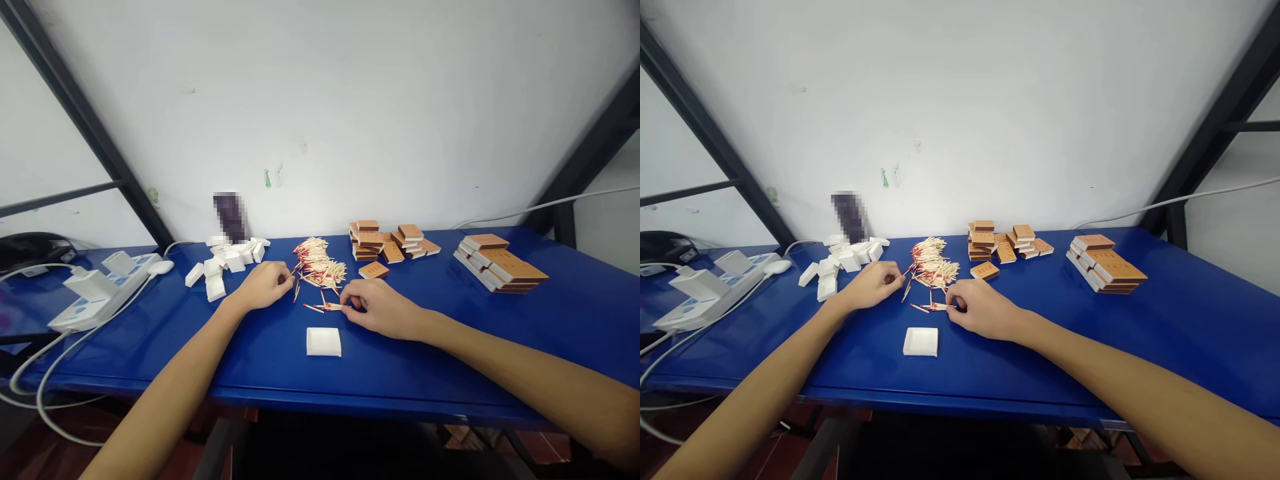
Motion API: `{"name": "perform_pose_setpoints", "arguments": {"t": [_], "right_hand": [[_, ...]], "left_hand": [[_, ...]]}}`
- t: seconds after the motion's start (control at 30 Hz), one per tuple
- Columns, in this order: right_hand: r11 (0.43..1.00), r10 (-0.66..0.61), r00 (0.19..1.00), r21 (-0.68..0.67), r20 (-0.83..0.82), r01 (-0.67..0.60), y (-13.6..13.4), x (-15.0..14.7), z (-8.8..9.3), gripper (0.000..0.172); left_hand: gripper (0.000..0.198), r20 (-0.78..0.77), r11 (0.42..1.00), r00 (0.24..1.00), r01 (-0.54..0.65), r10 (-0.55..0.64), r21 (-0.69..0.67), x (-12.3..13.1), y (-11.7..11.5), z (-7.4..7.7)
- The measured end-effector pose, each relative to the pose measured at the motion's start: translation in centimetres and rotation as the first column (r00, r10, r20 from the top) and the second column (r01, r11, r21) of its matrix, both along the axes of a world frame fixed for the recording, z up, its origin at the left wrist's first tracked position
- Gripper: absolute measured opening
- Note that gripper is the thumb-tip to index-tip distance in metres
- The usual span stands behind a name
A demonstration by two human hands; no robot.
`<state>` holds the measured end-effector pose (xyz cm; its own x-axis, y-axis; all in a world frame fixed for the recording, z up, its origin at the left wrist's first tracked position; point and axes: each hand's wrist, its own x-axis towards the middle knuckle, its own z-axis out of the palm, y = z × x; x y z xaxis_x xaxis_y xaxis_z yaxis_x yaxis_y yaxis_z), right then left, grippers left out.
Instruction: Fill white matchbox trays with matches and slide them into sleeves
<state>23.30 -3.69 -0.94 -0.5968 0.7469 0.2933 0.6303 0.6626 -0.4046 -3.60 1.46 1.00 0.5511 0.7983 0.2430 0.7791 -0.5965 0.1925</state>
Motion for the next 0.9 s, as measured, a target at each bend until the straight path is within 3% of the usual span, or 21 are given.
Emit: {"name": "perform_pose_setpoints", "arguments": {"t": [0.2,0.37,0.57,0.9], "right_hand": [[1.000,-0.026,1.000,-0.003,-0.012,0.026,-0.1,-0.1,-0.3,0.012],[1.000,0.003,1.000,0.016,0.005,-0.003,0.1,-0.2,-0.2,0.007],[1.000,0.023,1.000,0.013,0.010,-0.023,-0.1,0.0,-0.1,0.007],[0.999,0.031,0.999,0.024,0.039,-0.032,-0.2,0.0,-0.3,0.007]], "left_hand": [[0.032,-0.001,0.986,1.000,-0.021,0.021,-0.163,0.2,-0.8,0.6],[0.023,0.018,0.965,0.998,0.060,-0.058,-0.256,0.4,-1.4,0.9],[0.008,0.084,0.966,0.982,0.180,-0.167,-0.188,0.2,-1.2,0.9],[0.020,0.121,0.962,0.981,0.176,-0.153,-0.211,2.3,-1.8,0.1]]}}
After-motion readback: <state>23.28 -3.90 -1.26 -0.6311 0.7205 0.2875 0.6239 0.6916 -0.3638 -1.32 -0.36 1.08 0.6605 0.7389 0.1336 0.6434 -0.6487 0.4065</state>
